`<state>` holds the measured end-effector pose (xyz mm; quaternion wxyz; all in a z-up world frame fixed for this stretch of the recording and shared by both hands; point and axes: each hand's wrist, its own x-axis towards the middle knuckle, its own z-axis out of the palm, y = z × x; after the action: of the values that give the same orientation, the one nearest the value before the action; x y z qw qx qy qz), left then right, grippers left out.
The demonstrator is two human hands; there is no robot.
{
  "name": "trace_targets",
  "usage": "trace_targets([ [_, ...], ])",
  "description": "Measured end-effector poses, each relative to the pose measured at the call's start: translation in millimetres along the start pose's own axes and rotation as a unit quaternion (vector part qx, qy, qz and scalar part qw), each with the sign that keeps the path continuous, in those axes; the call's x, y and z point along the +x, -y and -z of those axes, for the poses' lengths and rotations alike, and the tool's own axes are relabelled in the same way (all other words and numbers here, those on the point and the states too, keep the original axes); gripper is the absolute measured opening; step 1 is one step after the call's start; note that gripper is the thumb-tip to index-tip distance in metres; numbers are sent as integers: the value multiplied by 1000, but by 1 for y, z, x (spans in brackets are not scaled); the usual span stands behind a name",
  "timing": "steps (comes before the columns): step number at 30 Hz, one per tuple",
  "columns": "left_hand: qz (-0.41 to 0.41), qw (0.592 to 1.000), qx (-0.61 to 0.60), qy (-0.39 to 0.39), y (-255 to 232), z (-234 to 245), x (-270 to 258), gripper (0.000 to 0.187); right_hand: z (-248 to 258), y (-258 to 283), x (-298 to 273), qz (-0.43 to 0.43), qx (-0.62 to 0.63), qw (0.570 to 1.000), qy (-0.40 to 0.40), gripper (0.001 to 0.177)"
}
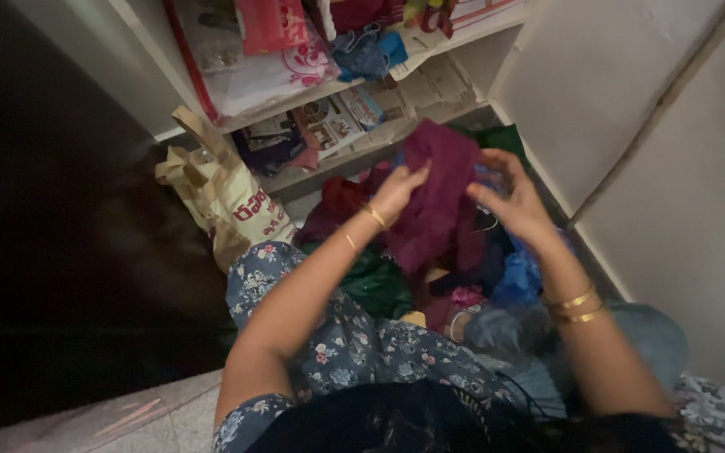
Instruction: The person sits on the floor and folds various garments one by one, including a purple shirt, a red patterned cloth, a maroon top, a red lace scarf, a blue floral cloth, a brown cloth, and a yellow cloth. Each item is unfolded, smoothed, and folded into a compact shape before being placed on a growing stack.
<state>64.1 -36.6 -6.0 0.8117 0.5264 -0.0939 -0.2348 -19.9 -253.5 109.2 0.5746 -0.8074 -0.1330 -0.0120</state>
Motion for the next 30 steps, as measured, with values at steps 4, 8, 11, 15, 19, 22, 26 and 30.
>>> trace_targets([
  [4,-13,994,-110,-7,3,28,11,61,-7,-46,-7,-38,-105,994,13,36],
  [8,-23,999,31,-35,-3,36,14,62,10,-63,0,-3,114,989,-91,24],
  [11,32,997,-70,28,-18,34,1,64,21,-57,-2,-20,151,959,-241,21],
  [15,36,994,-98,26,-7,14,-3,54,-16,-60,-12,-74,16,992,-100,32],
  [19,22,955,295,-15,4,28,8,67,-36,-79,-18,-88,-95,987,-91,37],
  [22,-54,912,403,-58,-10,47,14,73,-4,-92,-11,-181,174,947,-202,35],
  [26,-32,993,41,-109,-47,59,7,59,52,-59,-29,-152,239,915,-286,17],
  [30,-71,988,32,-130,-83,71,-5,50,99,-18,-45,-185,529,785,-264,16],
])
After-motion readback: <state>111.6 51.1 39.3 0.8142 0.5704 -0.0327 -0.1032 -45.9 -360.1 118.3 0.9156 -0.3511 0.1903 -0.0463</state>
